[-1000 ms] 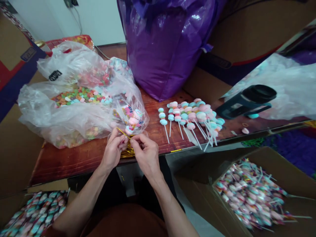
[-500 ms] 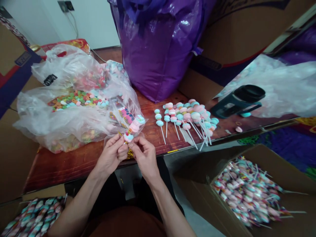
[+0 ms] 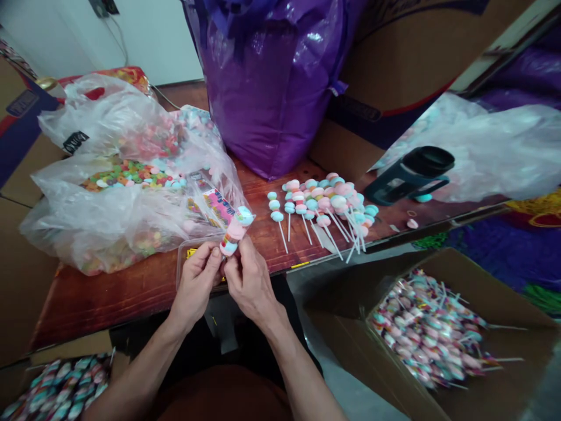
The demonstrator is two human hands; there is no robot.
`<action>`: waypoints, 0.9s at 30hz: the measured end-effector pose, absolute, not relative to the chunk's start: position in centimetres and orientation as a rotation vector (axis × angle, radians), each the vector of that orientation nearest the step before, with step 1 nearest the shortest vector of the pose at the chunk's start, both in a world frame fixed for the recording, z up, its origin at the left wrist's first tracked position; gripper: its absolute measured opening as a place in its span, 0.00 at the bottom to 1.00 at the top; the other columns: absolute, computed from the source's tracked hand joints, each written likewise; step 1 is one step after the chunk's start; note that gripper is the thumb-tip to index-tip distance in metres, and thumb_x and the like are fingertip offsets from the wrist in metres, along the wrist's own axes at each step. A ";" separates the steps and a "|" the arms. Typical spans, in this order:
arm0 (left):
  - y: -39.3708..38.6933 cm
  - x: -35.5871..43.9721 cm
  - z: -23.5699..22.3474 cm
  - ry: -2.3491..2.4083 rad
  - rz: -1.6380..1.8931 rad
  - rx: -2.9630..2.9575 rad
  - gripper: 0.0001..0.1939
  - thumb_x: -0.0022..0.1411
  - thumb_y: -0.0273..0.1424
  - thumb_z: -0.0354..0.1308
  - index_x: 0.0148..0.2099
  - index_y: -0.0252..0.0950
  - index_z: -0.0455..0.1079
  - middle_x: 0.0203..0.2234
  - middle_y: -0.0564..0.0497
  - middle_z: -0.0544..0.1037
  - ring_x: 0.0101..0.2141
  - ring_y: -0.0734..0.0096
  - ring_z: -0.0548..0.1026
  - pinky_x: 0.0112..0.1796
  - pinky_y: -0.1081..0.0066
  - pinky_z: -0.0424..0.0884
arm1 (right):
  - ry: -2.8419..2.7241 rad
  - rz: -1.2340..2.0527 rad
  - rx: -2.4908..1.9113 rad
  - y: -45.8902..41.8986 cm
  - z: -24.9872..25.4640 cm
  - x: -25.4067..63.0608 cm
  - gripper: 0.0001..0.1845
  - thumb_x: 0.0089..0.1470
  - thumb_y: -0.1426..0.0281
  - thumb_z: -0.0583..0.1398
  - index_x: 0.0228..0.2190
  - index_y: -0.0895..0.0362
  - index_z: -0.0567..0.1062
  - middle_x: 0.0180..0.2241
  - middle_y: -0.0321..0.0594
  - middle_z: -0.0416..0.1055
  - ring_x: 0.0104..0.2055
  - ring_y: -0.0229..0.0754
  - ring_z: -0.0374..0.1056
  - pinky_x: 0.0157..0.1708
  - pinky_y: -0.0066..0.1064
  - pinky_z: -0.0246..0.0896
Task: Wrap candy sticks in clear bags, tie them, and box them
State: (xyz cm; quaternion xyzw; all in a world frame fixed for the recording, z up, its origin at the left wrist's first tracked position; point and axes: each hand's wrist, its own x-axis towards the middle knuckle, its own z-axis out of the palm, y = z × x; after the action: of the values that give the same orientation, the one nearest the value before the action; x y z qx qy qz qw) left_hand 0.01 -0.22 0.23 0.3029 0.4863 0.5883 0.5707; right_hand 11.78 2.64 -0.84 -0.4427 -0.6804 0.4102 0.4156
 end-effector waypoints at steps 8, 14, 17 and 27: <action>0.5 -0.5 0.4 1.005 1.277 0.393 0.19 0.45 0.38 0.76 0.32 0.32 0.72 0.19 0.58 0.67 0.17 0.86 0.55 0.19 0.81 0.51 | -1.513 1.280 -1.086 1.9 -1.0 12.0 0.09 0.65 0.66 0.53 0.31 0.53 0.67 0.24 0.31 0.67 0.22 0.34 0.62 0.24 0.25 0.61; 1.4 -0.7 0.6 0.895 1.143 0.100 0.27 0.34 0.32 0.80 0.33 0.33 0.68 0.20 0.61 0.64 0.17 0.88 0.58 0.17 0.84 0.50 | -1.846 0.376 -0.958 2.2 -2.1 12.7 0.14 0.64 0.75 0.54 0.42 0.54 0.79 0.41 0.47 0.78 0.44 0.42 0.76 0.44 0.32 0.71; 1.2 -0.2 0.6 0.845 1.122 0.052 0.27 0.35 0.32 0.80 0.34 0.33 0.68 0.20 0.61 0.65 0.17 0.88 0.59 0.18 0.84 0.53 | -1.901 0.211 -0.918 2.7 -2.4 12.9 0.12 0.63 0.76 0.56 0.39 0.54 0.80 0.38 0.46 0.79 0.40 0.43 0.76 0.41 0.33 0.73; 1.5 1.3 0.7 0.740 1.187 0.303 0.21 0.47 0.45 0.74 0.37 0.37 0.77 0.31 0.50 0.76 0.33 0.68 0.74 0.35 0.69 0.72 | -1.527 0.707 -1.157 1.5 -0.4 12.7 0.07 0.62 0.72 0.57 0.31 0.55 0.72 0.27 0.36 0.70 0.28 0.37 0.66 0.29 0.28 0.62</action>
State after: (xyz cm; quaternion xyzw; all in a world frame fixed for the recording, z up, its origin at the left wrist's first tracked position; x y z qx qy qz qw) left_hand 1.30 1.52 0.67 0.1391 0.3390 0.5443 0.7546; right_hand 12.69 1.52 -0.38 -0.4830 -0.6376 0.2953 0.5225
